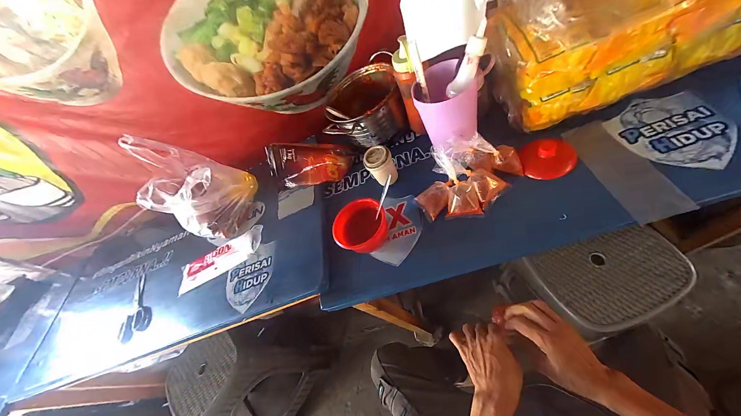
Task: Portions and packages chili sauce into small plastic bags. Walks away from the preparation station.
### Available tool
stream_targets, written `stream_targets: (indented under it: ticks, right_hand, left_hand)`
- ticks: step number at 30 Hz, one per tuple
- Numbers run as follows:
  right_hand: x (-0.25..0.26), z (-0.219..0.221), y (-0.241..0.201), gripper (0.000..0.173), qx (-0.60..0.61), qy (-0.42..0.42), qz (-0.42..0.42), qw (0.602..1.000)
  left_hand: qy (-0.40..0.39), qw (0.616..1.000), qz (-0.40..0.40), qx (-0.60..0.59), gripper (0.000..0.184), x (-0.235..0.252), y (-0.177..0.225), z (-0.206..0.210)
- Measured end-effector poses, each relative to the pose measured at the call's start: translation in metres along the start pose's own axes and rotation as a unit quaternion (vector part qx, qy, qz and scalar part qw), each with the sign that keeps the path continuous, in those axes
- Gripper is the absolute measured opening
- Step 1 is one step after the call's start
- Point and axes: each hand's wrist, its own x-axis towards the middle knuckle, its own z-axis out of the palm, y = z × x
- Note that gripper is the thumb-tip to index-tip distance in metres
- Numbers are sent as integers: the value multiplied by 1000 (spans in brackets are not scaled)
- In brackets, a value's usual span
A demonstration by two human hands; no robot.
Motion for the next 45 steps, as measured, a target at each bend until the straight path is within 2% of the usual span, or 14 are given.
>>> stream_targets:
  ticks: [1,3,7,10,12,14,18,21,24,28,32,36,41,45]
  right_hand:
    - [3,0,4,19,15,-16,-18,1000]
    - [4,-1,10,23,72,-43,24,996]
    - [8,-13,10,25,206,-79,260,940]
    - [9,-17,8,24,275,-54,388,878]
    - [9,-19,8,25,286,-47,431,855]
    - [8,-20,9,21,259,-56,433,862]
    - [3,-22,7,16,172,-73,382,905]
    - [-7,-18,1,21,141,-23,320,936]
    - [-14,-14,2,34,154,-1,275,949]
    - [-18,-19,7,50,195,-27,273,942]
    - [-14,-20,3,51,213,-28,318,924]
    - [-13,-16,-1,47,194,-11,341,920]
    - [-13,-14,-1,45,222,-17,350,910]
    - [-13,-16,7,47,288,-65,357,886]
  left_hand:
    - [-2,1000,15,18,31,-2,3,-3]
    - [26,999,40,15,30,-5,6,-5]
    - [222,963,120,-93,23,-1,0,20]
    - [222,947,148,-182,36,3,-1,28]
    - [210,943,169,-198,40,5,-1,32]
    - [186,942,175,-217,42,4,0,34]
    - [111,948,147,-258,50,1,1,32]
    - [107,953,124,-253,50,0,4,32]
    - [120,955,132,-239,50,2,3,31]
    - [130,952,154,-229,50,4,2,32]
    - [191,954,144,-181,46,1,11,33]
    - [198,962,96,-162,46,2,16,35]
    - [194,962,108,-161,48,5,8,47]
    - [208,955,130,-167,53,7,0,54]
